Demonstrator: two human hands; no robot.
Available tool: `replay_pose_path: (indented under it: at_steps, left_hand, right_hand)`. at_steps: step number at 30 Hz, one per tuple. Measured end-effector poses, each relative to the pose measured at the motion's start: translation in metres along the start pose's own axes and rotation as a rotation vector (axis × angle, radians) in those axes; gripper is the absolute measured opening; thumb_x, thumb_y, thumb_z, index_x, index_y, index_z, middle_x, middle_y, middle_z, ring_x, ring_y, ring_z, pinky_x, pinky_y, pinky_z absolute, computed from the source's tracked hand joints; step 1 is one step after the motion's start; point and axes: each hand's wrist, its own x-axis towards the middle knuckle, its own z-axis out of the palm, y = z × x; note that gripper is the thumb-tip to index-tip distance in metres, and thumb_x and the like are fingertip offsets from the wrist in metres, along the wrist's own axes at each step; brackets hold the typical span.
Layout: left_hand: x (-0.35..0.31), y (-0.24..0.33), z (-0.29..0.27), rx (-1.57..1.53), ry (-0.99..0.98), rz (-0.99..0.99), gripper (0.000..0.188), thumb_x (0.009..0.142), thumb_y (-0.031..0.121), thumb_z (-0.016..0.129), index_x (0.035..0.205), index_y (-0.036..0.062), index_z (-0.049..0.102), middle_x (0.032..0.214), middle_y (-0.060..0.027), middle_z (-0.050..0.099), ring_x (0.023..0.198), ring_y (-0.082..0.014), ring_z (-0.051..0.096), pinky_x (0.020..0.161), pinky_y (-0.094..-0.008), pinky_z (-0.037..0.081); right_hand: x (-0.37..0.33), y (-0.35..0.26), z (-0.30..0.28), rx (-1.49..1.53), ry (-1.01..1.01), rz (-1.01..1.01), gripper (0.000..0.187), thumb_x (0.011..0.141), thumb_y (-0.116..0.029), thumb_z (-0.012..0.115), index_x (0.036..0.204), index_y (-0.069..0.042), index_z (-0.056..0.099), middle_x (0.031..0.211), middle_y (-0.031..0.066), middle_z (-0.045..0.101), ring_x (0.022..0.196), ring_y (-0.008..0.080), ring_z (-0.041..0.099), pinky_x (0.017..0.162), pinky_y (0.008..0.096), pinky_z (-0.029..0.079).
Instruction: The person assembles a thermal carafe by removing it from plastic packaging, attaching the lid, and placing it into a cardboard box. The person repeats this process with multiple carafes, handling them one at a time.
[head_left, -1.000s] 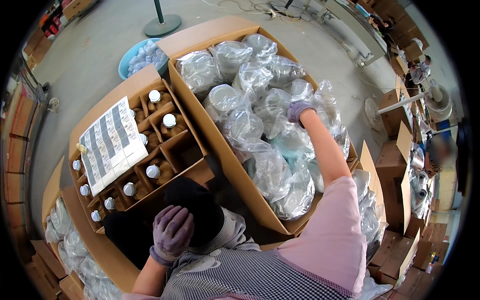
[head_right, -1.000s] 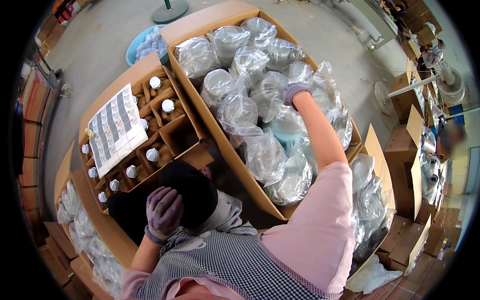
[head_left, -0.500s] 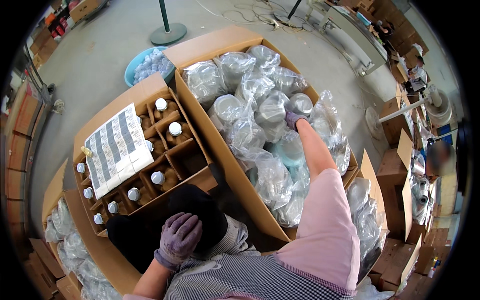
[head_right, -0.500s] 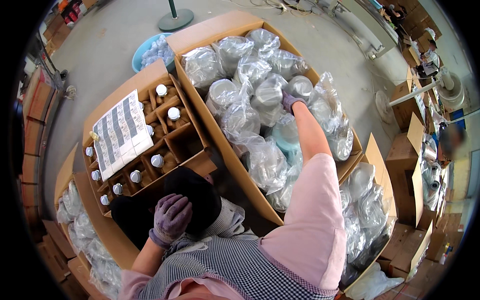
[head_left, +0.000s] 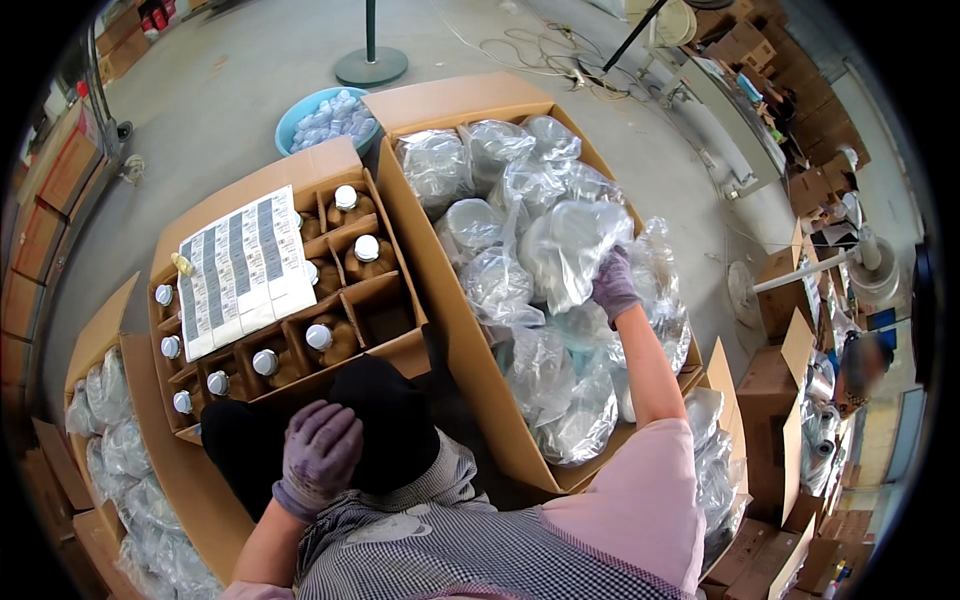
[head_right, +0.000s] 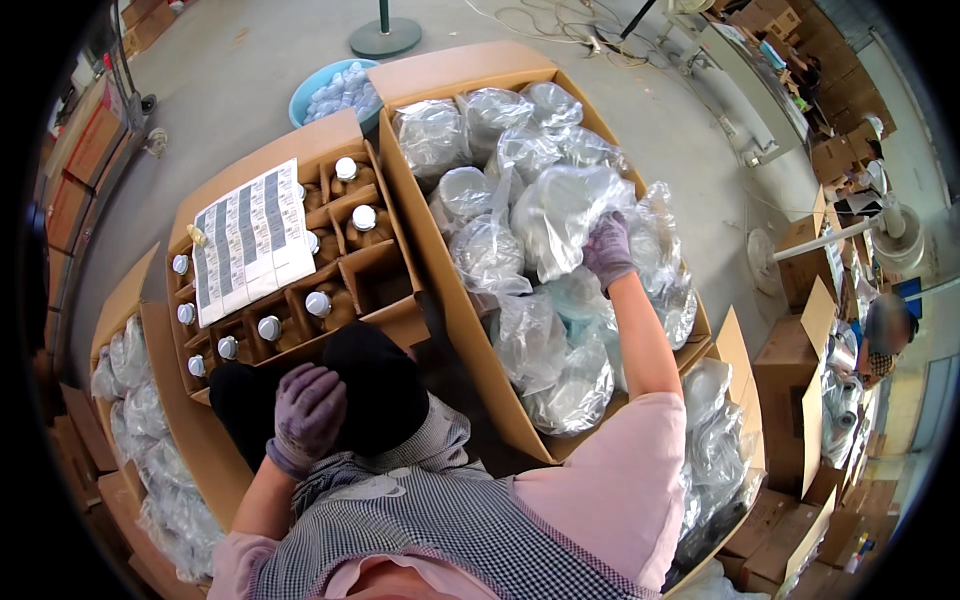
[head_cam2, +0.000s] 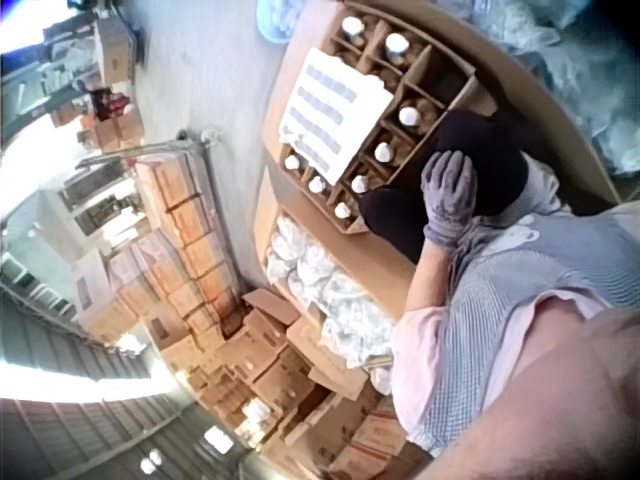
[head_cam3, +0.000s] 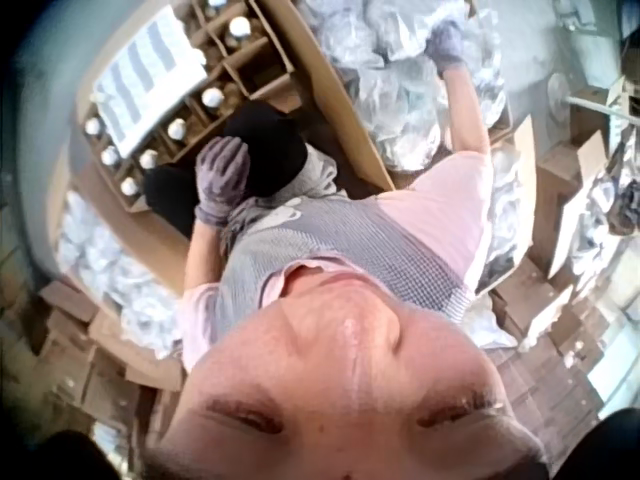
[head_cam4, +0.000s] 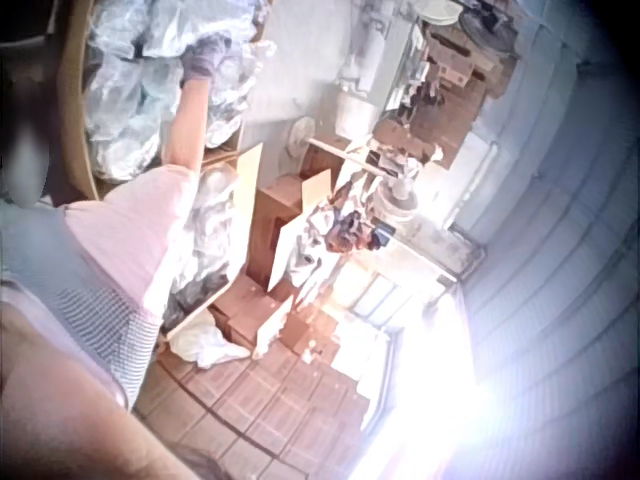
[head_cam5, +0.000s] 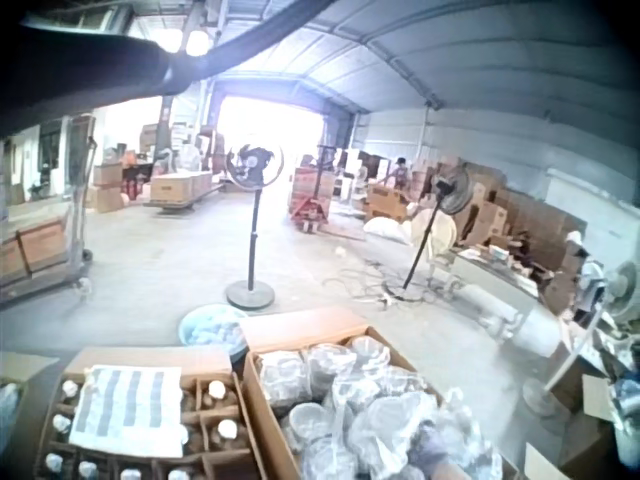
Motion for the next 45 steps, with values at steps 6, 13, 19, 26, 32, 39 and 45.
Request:
replay_pose_path:
  at_steps: [6, 13, 19, 26, 32, 39, 45]
  left_hand:
    - [0.034, 0.015, 0.009, -0.136, 0.170, -0.034, 0.029, 0.074, 0.000, 0.073, 0.102, 0.0023, 0.068, 0.111, -0.0121, 0.065, 0.101, -0.0339, 0.064, 0.091, -0.0456, 0.052]
    - [0.105, 0.048, 0.018, -1.869, -0.178, -1.032, 0.057, 0.100, 0.034, 0.055, 0.143, 0.0011, 0.039, 0.121, -0.0184, 0.062, 0.103, -0.0316, 0.065, 0.092, -0.0434, 0.054]
    - [0.063, 0.000, 0.009, -1.341, 0.393, -0.376, 0.050, 0.098, 0.021, 0.058, 0.141, 0.0011, 0.040, 0.135, -0.0123, 0.050, 0.123, -0.0270, 0.052, 0.103, -0.0352, 0.045]
    - [-0.137, -0.050, -0.082, -0.687, 0.267, -0.612, 0.048, 0.100, 0.016, 0.053, 0.143, -0.0001, 0.042, 0.144, -0.0133, 0.049, 0.130, -0.0218, 0.048, 0.107, -0.0351, 0.041]
    - [-0.165, -0.005, -0.094, -0.921, 0.317, -0.813, 0.097, 0.074, 0.024, 0.083, 0.152, 0.0022, 0.031, 0.143, -0.0116, 0.047, 0.133, -0.0204, 0.042, 0.113, -0.0350, 0.033]
    - [-0.236, -0.002, -0.096, -0.486, 0.041, -0.566, 0.064, 0.081, 0.017, 0.081, 0.135, 0.0012, 0.050, 0.131, -0.0146, 0.057, 0.120, -0.0268, 0.056, 0.101, -0.0359, 0.046]
    - [-0.235, -0.047, -0.184, -0.726, -0.194, -0.480, 0.034, 0.082, 0.016, 0.078, 0.115, 0.0099, 0.071, 0.112, -0.0104, 0.070, 0.102, -0.0264, 0.068, 0.092, -0.0362, 0.055]
  right_hand:
    - [-0.068, 0.015, -0.119, 0.934, 0.703, 0.260, 0.066, 0.078, -0.012, 0.071, 0.137, 0.003, 0.045, 0.126, 0.0218, 0.059, 0.122, 0.0326, 0.054, 0.108, 0.0409, 0.041]
    - [-0.106, -0.050, -0.289, 1.443, 1.514, -0.075, 0.061, 0.088, 0.000, 0.061, 0.144, -0.002, 0.036, 0.148, 0.0126, 0.040, 0.125, 0.0236, 0.052, 0.111, 0.0352, 0.039]
    - [-0.153, -0.210, -0.356, 1.711, 1.034, -0.613, 0.040, 0.093, -0.004, 0.055, 0.131, -0.001, 0.046, 0.135, 0.0120, 0.049, 0.118, 0.0236, 0.056, 0.105, 0.0357, 0.043]
    - [-0.161, -0.318, -0.322, 1.830, 0.272, -0.817, 0.023, 0.098, -0.010, 0.049, 0.116, 0.000, 0.058, 0.120, 0.0114, 0.060, 0.110, 0.0237, 0.061, 0.097, 0.0364, 0.048]
    - [-0.068, -0.271, -0.335, 1.695, 0.491, -0.583, 0.039, 0.105, -0.024, 0.039, 0.130, 0.001, 0.056, 0.125, 0.0135, 0.060, 0.116, 0.0237, 0.059, 0.103, 0.0381, 0.045]
    - [-0.058, -0.320, -0.427, 1.203, 0.102, -0.788, 0.048, 0.097, -0.035, 0.057, 0.135, -0.006, 0.054, 0.123, 0.0195, 0.064, 0.110, 0.0301, 0.063, 0.095, 0.0358, 0.049]
    - [-0.076, -0.306, -0.444, 1.398, -0.004, -0.820, 0.056, 0.085, -0.036, 0.073, 0.128, -0.003, 0.060, 0.111, 0.0183, 0.068, 0.105, 0.0279, 0.066, 0.089, 0.0392, 0.051]
